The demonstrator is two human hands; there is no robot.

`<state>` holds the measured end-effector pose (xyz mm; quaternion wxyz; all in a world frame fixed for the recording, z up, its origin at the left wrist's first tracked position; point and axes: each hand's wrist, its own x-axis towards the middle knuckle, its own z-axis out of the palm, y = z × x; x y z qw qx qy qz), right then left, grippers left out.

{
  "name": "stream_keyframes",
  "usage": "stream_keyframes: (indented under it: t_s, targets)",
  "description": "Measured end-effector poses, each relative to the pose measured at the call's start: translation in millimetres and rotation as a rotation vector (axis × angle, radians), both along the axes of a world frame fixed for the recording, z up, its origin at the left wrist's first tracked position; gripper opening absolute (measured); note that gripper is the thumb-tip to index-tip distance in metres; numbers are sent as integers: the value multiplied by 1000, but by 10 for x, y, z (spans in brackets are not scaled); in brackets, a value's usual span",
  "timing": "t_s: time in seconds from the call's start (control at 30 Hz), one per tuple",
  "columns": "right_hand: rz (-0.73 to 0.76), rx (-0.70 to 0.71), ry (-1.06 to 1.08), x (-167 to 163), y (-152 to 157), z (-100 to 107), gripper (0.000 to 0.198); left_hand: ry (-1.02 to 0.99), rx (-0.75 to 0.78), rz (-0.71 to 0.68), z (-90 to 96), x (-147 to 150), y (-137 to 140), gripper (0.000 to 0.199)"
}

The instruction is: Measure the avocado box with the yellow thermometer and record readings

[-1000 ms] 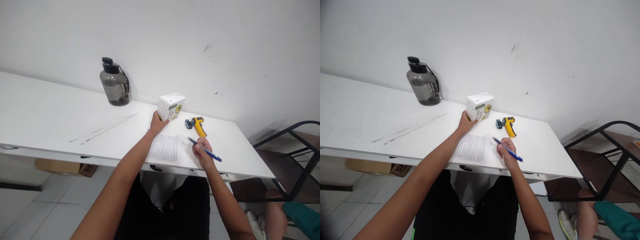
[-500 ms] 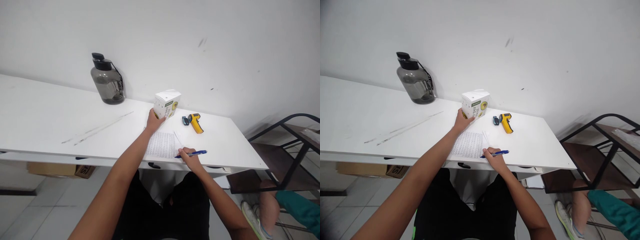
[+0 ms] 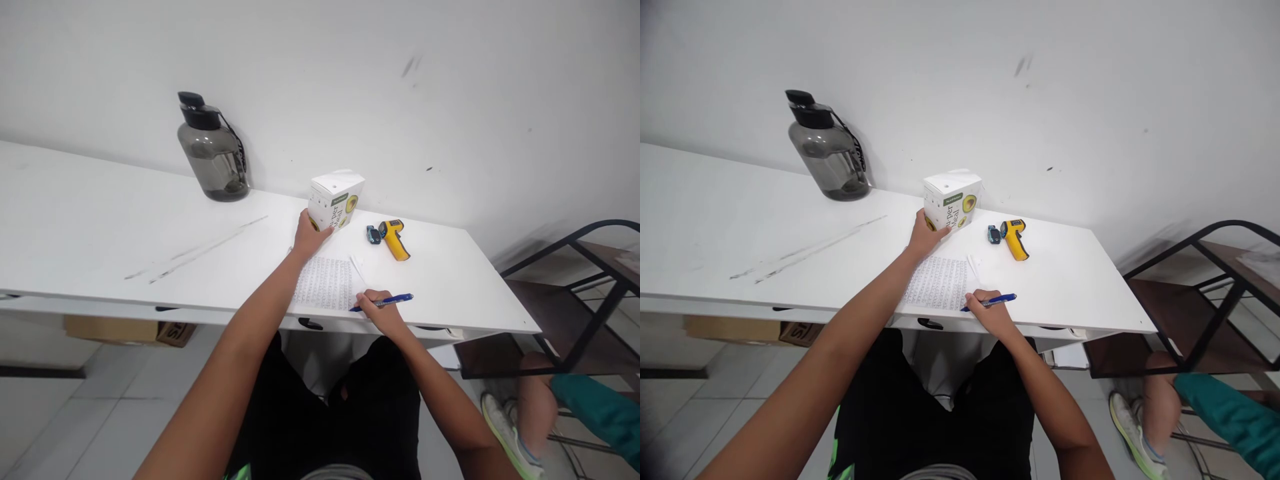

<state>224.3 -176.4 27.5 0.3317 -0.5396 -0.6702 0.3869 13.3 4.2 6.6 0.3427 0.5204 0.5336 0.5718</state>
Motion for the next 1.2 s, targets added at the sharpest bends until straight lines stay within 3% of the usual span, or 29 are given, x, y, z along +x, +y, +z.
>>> stream_keyframes:
  t_s: [0.53, 1.2]
  targets:
    - [-57, 34, -16, 6, -1, -2, 41, -53, 15, -19, -19, -6, 11, 78]
    - [-71, 19, 2, 7, -14, -3, 42, -5, -46, -10, 106, 15, -79, 80]
